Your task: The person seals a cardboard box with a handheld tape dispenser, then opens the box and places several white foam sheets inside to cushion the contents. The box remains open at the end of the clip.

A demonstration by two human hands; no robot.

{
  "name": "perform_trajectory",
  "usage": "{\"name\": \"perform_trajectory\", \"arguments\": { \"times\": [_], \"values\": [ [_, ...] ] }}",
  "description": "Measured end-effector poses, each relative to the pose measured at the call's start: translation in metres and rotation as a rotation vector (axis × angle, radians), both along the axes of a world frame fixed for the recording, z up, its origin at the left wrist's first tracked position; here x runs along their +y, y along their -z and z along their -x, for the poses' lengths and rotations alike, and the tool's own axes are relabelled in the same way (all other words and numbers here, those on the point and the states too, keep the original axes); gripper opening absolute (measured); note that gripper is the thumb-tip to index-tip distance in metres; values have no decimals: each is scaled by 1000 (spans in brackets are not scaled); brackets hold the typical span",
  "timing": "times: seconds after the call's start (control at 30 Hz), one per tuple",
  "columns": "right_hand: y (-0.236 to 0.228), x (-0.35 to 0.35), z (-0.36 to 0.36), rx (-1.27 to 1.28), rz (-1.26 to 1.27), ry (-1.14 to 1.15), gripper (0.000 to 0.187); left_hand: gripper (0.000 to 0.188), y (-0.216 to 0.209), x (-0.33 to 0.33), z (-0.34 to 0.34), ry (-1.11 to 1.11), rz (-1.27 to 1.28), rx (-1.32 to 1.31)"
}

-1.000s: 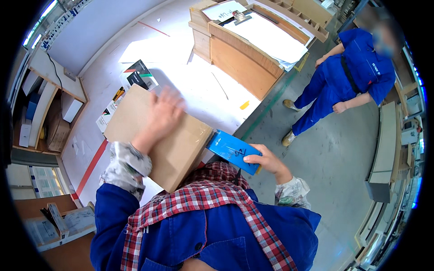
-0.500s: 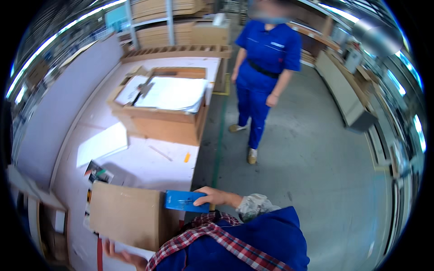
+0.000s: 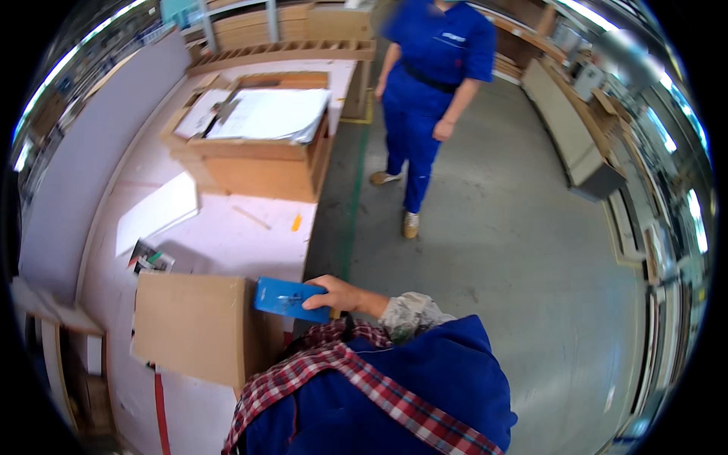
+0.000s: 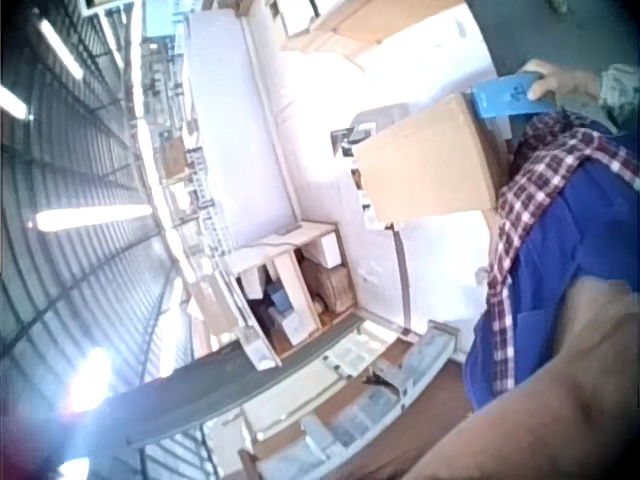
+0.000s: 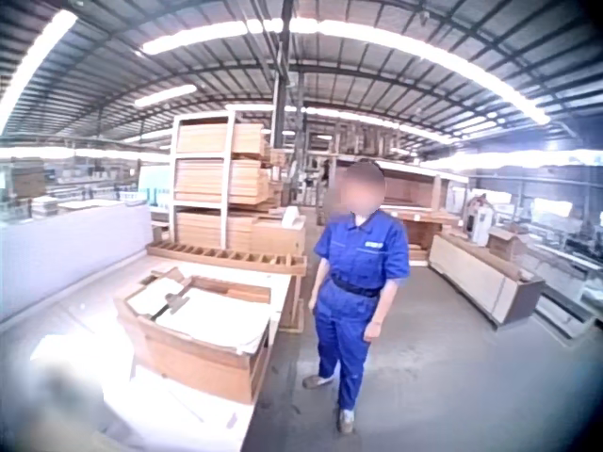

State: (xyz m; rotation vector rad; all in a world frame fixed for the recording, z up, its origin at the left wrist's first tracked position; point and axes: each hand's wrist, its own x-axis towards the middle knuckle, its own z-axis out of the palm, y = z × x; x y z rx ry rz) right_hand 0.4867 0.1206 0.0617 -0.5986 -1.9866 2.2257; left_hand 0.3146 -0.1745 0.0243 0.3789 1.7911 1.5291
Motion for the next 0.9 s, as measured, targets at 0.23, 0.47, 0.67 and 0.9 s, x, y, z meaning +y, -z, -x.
{"name": "perform_trajectory", "arguments": {
  "times": [0.23, 0.47, 0.67, 0.9],
  "values": [
    [-7, -15, -5, 26, 23, 105, 47, 39, -56, 34, -6, 196, -113, -23],
    [-64, -11, 19, 131, 71, 43, 42, 28, -91, 50, 5, -308, -526, 103],
    [-176, -21, 83, 284, -1, -97, 34, 33, -178, 48, 39, -544, -789, -82],
    [-191, -15, 185, 165, 66, -459, 33, 33, -132, 20, 92, -715, -717, -293]
  ]
}}
